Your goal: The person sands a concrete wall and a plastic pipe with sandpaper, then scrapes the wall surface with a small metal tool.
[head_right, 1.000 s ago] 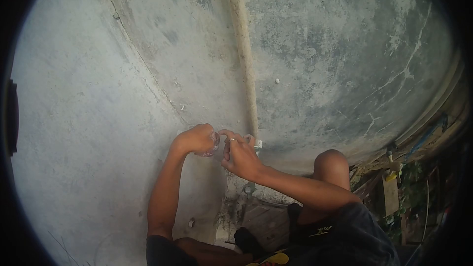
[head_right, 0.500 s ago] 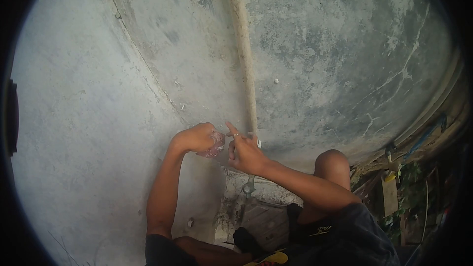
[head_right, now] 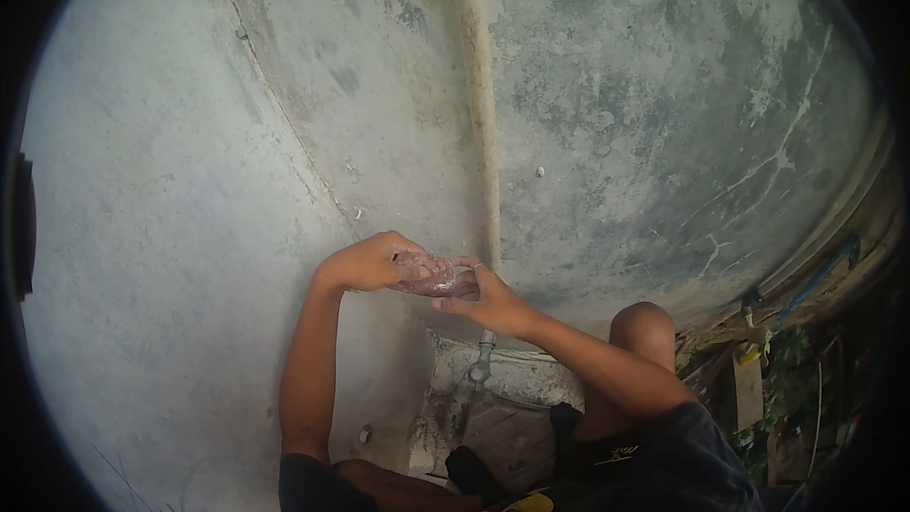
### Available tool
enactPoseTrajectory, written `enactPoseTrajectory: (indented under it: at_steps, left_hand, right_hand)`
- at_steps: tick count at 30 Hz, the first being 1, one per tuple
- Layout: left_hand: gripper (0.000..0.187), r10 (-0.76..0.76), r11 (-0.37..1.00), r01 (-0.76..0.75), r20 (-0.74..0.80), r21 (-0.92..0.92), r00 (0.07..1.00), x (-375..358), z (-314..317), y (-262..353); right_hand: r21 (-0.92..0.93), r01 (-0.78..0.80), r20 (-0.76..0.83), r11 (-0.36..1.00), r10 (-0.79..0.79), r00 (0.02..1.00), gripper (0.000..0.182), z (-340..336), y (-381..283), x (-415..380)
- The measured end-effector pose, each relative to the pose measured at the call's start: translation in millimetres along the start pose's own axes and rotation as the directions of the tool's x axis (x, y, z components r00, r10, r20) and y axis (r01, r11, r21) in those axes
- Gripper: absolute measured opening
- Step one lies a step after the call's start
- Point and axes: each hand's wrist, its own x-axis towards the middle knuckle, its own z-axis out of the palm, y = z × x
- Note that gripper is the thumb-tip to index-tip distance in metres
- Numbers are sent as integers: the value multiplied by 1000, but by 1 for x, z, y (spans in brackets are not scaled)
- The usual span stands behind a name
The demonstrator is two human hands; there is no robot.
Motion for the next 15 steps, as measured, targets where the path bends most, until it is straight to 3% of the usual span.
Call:
enactPoseTrajectory:
  at_steps: [3,6,10,12,15]
  left_hand:
    - [28,112,993,-112,4,44,994,-14,-12,13]
    - [31,175,980,-181,62,89,983,-18,-14,15]
    - [30,285,945,-293,75,144,955,-11,-5,22]
    - [33,264,949,-274,79,154,961,-10,-4,28]
    - [35,346,912,-334,-11,238,938,-16,-2,33]
  right_hand:
    - [216,-38,-41,976,48,998,55,-12,-10,-1]
    - [520,-203,223,829,98,970,34,-25,-27,-7]
    - [271,-140,325,952,46,945,28,-21,-29,-11]
    - [147,-131,340,981,74,938,29,-23,-27,-8]
    - [202,43,176,978,-80,981,32,-16,-39,-16]
